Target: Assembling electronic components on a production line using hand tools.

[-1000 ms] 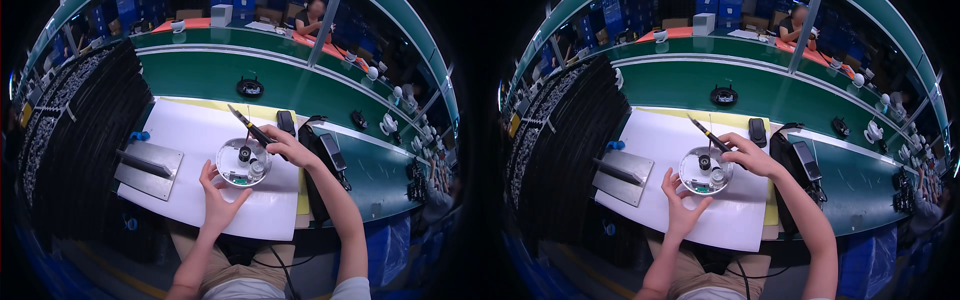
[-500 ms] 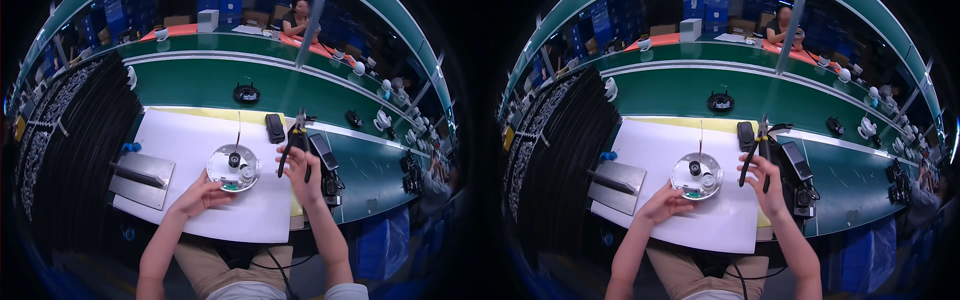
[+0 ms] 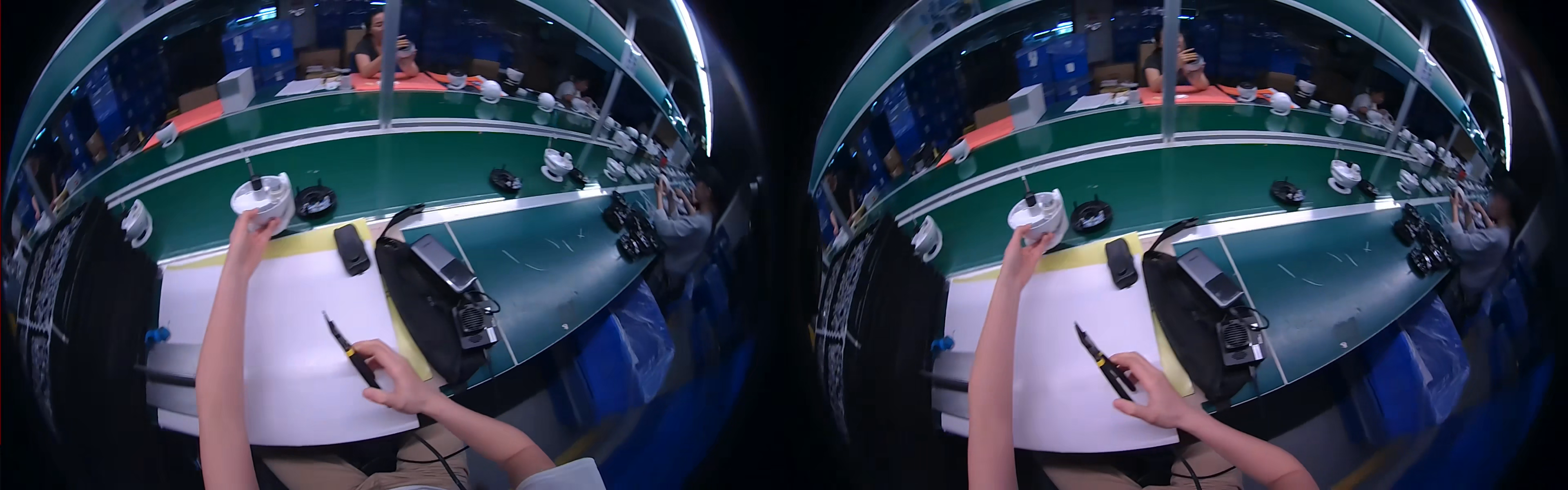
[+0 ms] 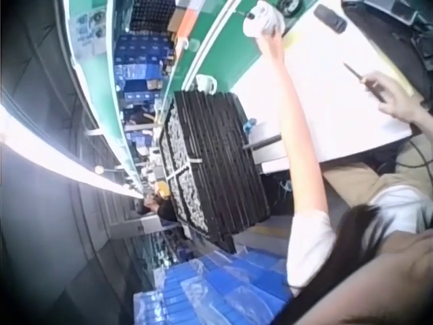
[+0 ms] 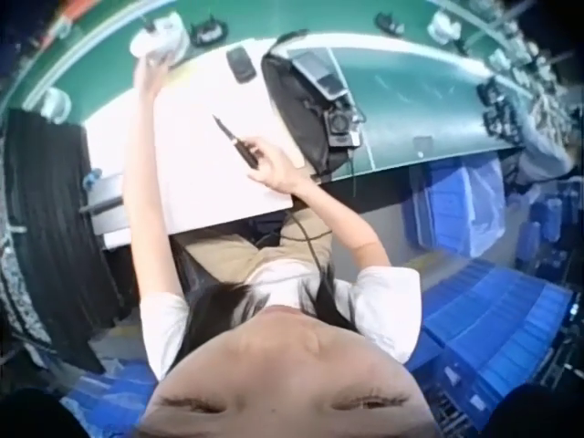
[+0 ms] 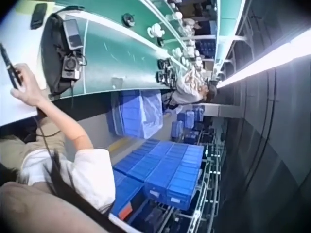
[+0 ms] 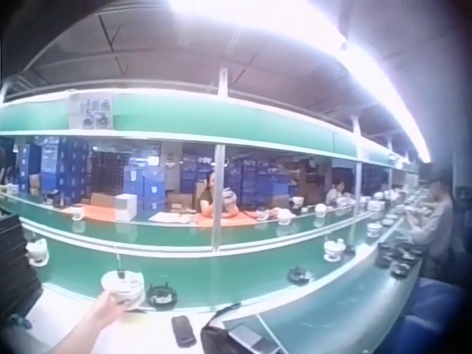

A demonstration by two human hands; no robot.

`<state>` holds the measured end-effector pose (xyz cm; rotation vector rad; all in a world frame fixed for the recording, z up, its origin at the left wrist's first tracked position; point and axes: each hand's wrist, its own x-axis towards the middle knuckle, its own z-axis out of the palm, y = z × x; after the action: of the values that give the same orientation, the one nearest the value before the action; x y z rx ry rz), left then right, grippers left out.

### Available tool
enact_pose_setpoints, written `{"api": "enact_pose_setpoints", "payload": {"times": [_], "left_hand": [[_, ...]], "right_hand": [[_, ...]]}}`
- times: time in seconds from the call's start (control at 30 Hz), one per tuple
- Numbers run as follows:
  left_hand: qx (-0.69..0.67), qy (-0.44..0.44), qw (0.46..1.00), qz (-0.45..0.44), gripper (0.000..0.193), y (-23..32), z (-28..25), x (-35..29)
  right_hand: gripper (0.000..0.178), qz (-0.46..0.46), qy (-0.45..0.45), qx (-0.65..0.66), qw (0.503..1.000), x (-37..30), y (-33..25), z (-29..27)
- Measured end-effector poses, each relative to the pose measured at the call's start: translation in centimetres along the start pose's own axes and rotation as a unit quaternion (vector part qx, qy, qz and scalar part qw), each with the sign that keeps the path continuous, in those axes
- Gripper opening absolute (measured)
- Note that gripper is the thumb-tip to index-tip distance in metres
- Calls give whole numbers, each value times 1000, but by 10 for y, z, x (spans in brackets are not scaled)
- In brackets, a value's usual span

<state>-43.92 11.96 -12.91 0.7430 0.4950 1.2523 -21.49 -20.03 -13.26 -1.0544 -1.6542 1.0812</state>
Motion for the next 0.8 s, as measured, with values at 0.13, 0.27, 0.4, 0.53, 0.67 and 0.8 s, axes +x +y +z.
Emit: {"api": "enact_pose_setpoints", "payload": {"times": [0.13, 0.27, 0.4, 0.53, 0.67, 0.8], "left_hand": [[18, -1, 999, 31, 49, -3, -39, 60], [63, 11, 998, -12, 54, 2, -71, 81], [80, 65, 992, -73, 63, 7, -71, 78], [237, 88, 968, 0, 64, 18, -60, 42], [221, 187, 953, 86, 44, -2, 29, -59], [265, 96, 958, 52, 44, -27, 49, -143]], "right_hand": [[60, 5, 4, -8, 1000, 4, 7, 5], [54, -35, 39, 13, 999, 14, 17, 21], [55, 32, 10, 10, 999, 18, 14, 19], [52, 11, 39, 11, 999, 13, 19, 12], [58, 41, 72, 153, 985, 7, -4, 1], [62, -79, 121, 97, 985, 45, -54, 17]]}}
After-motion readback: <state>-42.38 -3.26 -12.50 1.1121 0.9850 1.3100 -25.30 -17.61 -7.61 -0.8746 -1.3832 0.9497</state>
